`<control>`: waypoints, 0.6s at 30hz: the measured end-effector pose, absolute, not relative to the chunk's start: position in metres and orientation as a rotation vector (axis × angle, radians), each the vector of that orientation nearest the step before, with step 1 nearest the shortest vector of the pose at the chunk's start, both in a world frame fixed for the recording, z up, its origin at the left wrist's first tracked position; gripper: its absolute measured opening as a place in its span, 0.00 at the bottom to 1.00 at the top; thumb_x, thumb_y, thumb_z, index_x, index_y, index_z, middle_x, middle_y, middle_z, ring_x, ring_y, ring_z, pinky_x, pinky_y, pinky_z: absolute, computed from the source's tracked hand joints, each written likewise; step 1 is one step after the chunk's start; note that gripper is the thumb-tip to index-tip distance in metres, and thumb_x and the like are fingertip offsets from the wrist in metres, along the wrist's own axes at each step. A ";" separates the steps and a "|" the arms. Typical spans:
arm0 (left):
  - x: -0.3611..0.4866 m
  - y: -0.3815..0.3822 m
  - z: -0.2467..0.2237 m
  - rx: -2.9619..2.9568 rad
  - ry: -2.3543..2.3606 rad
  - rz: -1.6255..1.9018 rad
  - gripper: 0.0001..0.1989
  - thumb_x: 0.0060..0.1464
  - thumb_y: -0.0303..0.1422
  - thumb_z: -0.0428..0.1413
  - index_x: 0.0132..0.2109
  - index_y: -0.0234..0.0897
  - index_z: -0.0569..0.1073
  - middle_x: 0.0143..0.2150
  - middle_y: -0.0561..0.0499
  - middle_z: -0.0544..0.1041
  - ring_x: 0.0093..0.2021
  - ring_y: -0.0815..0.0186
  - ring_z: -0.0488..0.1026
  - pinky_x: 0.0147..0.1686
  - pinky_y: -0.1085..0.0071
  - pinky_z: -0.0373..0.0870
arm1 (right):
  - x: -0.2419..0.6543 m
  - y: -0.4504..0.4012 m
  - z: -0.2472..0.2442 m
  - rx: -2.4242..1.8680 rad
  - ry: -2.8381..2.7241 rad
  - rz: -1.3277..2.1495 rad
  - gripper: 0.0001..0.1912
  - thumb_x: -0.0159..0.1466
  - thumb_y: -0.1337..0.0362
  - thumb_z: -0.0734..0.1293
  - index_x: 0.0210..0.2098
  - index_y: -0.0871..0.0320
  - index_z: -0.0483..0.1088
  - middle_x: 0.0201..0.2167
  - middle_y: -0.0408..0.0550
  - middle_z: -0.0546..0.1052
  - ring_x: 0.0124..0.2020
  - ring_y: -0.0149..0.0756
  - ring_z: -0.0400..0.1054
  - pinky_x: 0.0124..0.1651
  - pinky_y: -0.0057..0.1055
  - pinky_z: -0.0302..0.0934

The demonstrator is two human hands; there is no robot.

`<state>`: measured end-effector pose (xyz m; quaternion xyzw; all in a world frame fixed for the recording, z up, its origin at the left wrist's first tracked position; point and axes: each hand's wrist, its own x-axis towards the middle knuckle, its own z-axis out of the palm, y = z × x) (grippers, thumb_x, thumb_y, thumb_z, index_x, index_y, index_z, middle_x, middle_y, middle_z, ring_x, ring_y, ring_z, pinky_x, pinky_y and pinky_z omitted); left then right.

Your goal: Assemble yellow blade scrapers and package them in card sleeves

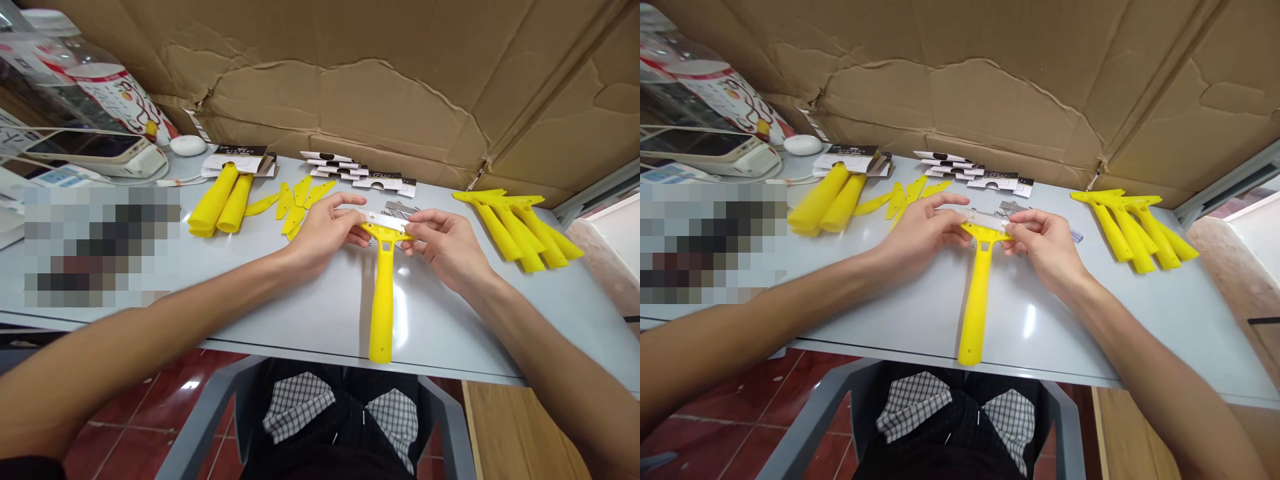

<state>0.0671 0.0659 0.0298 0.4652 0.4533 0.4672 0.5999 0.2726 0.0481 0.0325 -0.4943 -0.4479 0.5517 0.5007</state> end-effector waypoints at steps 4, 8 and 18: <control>0.067 0.069 0.028 1.055 1.030 1.014 0.10 0.56 0.26 0.59 0.46 0.35 0.73 0.37 0.43 0.82 0.30 0.64 0.80 0.32 0.67 0.77 | 0.272 0.047 0.035 -1.196 -1.086 1.307 0.12 0.51 0.67 0.79 0.33 0.60 0.76 0.27 0.47 0.80 0.23 0.35 0.76 0.29 0.32 0.71; 0.059 0.081 0.035 1.133 1.075 0.951 0.09 0.56 0.27 0.59 0.45 0.35 0.73 0.38 0.41 0.82 0.34 0.60 0.81 0.31 0.65 0.76 | 0.274 0.049 0.036 -1.227 -1.094 1.259 0.13 0.50 0.67 0.80 0.33 0.59 0.76 0.25 0.46 0.79 0.22 0.35 0.75 0.29 0.34 0.70; -0.010 0.120 0.071 2.344 1.739 0.651 0.13 0.60 0.34 0.57 0.48 0.35 0.80 0.42 0.48 0.82 0.43 0.60 0.74 0.51 0.61 0.67 | 0.282 0.056 0.035 -1.252 -1.140 1.225 0.13 0.52 0.65 0.80 0.34 0.56 0.76 0.22 0.40 0.75 0.22 0.34 0.74 0.34 0.38 0.73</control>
